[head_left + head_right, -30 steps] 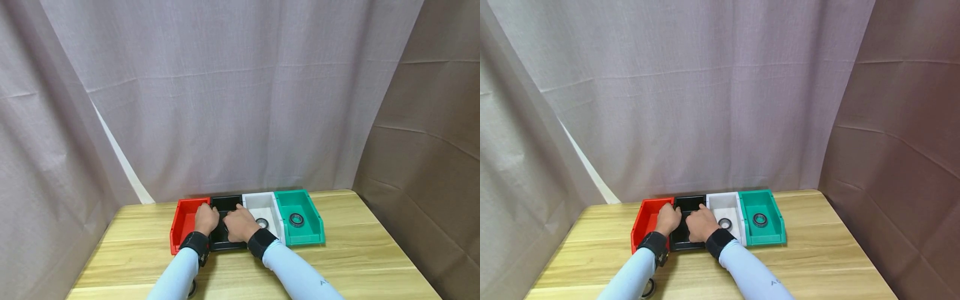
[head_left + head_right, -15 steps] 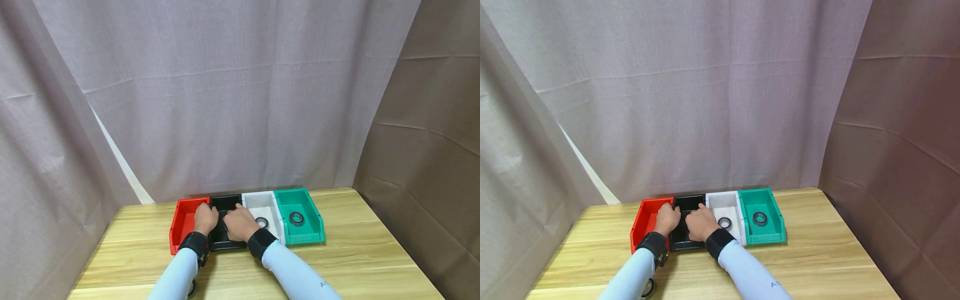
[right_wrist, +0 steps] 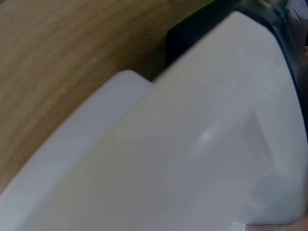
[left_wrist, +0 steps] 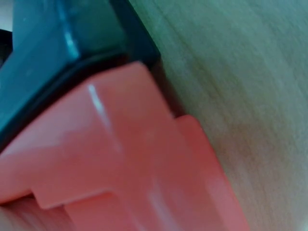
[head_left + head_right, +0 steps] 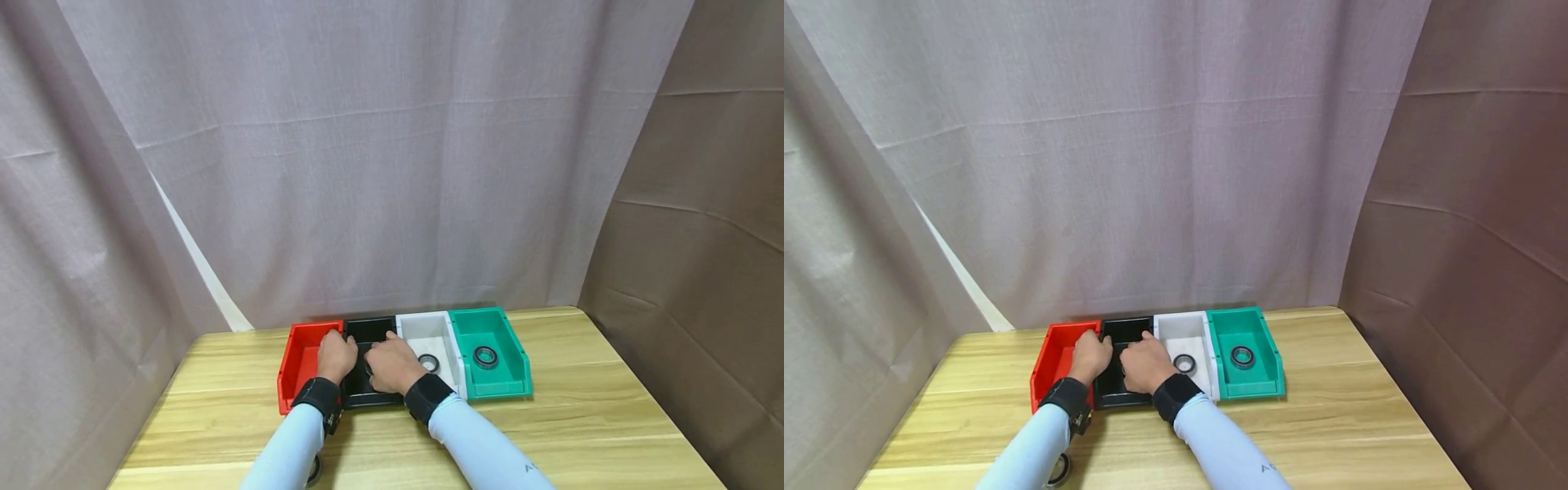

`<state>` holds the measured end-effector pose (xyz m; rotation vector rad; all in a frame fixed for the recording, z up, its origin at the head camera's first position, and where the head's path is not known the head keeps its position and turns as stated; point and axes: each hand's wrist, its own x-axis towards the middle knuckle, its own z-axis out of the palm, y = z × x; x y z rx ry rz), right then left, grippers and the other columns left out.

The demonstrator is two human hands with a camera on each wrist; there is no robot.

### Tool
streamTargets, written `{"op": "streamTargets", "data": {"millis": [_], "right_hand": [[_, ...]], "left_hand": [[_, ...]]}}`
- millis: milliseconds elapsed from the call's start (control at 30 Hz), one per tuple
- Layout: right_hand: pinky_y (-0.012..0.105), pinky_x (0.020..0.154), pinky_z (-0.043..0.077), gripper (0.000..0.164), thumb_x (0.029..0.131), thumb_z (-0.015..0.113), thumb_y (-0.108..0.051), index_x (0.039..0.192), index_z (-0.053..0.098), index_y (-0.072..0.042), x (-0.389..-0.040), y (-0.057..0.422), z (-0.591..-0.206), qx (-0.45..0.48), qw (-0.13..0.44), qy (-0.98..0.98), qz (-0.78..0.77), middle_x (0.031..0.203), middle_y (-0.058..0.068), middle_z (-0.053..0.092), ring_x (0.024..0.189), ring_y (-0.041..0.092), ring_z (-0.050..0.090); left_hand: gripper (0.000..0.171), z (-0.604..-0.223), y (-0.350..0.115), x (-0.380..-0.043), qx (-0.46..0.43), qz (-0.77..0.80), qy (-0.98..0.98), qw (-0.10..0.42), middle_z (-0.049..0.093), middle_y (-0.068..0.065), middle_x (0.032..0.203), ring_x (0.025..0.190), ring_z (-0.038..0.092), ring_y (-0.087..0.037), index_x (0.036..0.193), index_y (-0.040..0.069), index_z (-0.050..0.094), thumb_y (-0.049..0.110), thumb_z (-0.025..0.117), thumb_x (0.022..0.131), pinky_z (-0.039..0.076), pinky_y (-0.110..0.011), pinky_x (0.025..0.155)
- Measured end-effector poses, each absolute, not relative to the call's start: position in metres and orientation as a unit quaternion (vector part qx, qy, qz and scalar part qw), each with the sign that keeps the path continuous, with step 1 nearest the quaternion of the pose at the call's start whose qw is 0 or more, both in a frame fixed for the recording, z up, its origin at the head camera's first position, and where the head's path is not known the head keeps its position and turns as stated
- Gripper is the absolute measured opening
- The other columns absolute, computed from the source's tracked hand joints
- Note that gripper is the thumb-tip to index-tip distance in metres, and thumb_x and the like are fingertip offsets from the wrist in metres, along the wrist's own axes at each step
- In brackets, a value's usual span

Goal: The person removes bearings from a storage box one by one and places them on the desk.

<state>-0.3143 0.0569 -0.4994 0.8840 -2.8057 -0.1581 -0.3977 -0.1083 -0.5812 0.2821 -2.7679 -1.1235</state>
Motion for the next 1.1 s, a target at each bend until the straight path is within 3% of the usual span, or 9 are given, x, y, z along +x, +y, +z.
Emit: {"op": "streamTargets", "data": {"millis": [200,400,633,867,1100], "right_hand": [[0.035,0.095,0.047,0.015,0.085,0.081,-0.038,0.088,0.080,-0.023,-0.314,0.057,-0.499,0.299,0.099,-0.948,-0.053,0.092,-0.005,0.078,0.090,0.015,0.073],[0.036,0.100,0.048,0.025,0.088,0.080,-0.043,0.103,0.082,-0.023,-0.315,0.057,-0.501,0.294,0.088,-0.950,-0.047,0.103,-0.003,0.080,0.098,0.016,0.073],[0.033,0.088,0.043,0.030,0.088,0.078,-0.044,0.109,0.082,-0.023,-0.315,0.057,-0.500,0.298,0.090,-0.950,-0.037,0.103,-0.003,0.079,0.097,0.016,0.071],[0.031,0.083,0.039,0.040,0.090,0.072,-0.043,0.123,0.080,-0.021,-0.315,0.059,-0.498,0.318,0.096,-0.943,-0.012,0.109,-0.002,0.078,0.099,0.016,0.071],[0.030,0.084,0.040,0.043,0.095,0.069,-0.042,0.132,0.077,-0.021,-0.309,0.065,-0.499,0.330,0.098,-0.939,-0.003,0.119,0.000,0.076,0.108,0.017,0.069]], "left_hand": [[0.032,-0.582,-0.109,-0.399,0.093,-0.385,-0.916,0.068,0.073,-0.016,0.093,0.075,0.064,-0.029,0.107,-0.001,0.066,0.030,0.064,0.102,0.054,-0.040,0.063],[0.034,-0.583,-0.109,-0.400,0.097,-0.377,-0.918,0.075,0.074,-0.017,0.097,0.078,0.066,-0.031,0.106,0.000,0.067,0.033,0.064,0.102,0.057,-0.044,0.068],[0.034,-0.582,-0.110,-0.398,0.096,-0.376,-0.918,0.081,0.074,-0.019,0.097,0.079,0.067,-0.033,0.107,-0.003,0.067,0.030,0.064,0.101,0.058,-0.048,0.070],[0.041,-0.568,-0.107,-0.389,0.118,-0.394,-0.908,0.080,0.074,-0.023,0.106,0.094,0.070,-0.041,0.113,-0.005,0.067,0.034,0.065,0.101,0.059,-0.055,0.087],[0.045,-0.561,-0.105,-0.384,0.126,-0.428,-0.893,0.059,0.073,-0.022,0.105,0.093,0.068,-0.038,0.115,-0.004,0.065,0.038,0.066,0.102,0.058,-0.049,0.080]]}}
